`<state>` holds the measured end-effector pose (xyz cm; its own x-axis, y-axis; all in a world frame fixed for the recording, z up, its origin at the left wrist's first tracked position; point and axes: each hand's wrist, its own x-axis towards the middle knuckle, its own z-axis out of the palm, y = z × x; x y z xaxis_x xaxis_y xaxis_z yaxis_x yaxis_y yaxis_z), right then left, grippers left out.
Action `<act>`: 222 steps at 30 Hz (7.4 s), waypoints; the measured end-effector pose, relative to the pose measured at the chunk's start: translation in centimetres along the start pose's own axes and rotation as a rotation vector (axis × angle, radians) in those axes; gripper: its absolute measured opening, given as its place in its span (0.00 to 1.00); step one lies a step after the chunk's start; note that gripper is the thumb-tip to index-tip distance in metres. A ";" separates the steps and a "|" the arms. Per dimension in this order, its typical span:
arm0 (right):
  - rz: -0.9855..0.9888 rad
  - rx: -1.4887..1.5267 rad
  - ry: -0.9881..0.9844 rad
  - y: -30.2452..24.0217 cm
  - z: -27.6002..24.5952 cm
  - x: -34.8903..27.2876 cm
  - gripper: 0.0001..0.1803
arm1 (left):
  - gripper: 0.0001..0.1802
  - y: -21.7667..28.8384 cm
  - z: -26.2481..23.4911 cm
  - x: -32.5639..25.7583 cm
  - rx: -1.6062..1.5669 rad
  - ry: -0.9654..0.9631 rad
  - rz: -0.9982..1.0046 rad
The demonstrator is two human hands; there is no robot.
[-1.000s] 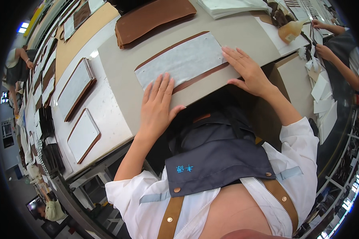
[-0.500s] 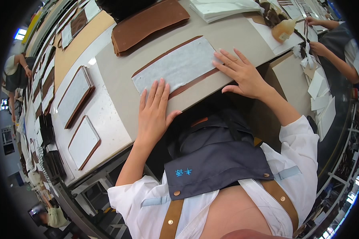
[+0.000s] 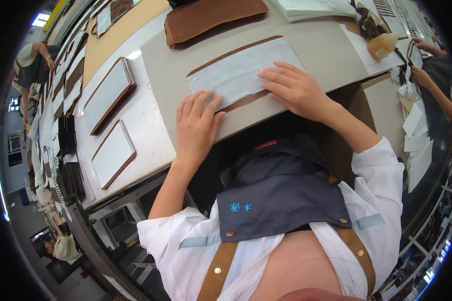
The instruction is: The person applies glue from a bottle onto rectangular brown leather pieces and presses white paper onto them. They smooth the paper to ensure adhesion, then stack the finished units. The person also handles larger brown leather items with handles, placing them on the table.
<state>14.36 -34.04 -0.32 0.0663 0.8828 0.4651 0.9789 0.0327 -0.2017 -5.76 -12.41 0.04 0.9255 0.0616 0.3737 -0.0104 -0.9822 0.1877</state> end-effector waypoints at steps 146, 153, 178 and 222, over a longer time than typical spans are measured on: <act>0.722 -0.416 -0.020 8.2 -0.3 -7.9 0.31 | 0.19 -2.4 0.2 -5.9 0.170 0.357 -0.182; 0.764 -0.391 0.066 7.7 0.5 -8.2 0.27 | 0.16 -2.0 0.4 -6.5 0.247 0.426 -0.163; 0.221 -0.208 0.289 7.9 -2.2 -11.9 0.33 | 0.22 -2.6 -0.6 -5.4 0.119 -0.007 -0.262; 0.368 0.018 0.163 7.4 -4.8 -9.0 0.22 | 0.20 -0.7 -2.0 -3.4 0.134 0.023 -0.461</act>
<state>21.92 -44.01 -1.88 0.4429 0.7515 0.4889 0.8806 -0.2621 -0.3948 -9.60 -11.54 0.43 0.8136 0.4982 0.2996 0.4492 -0.8659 0.2200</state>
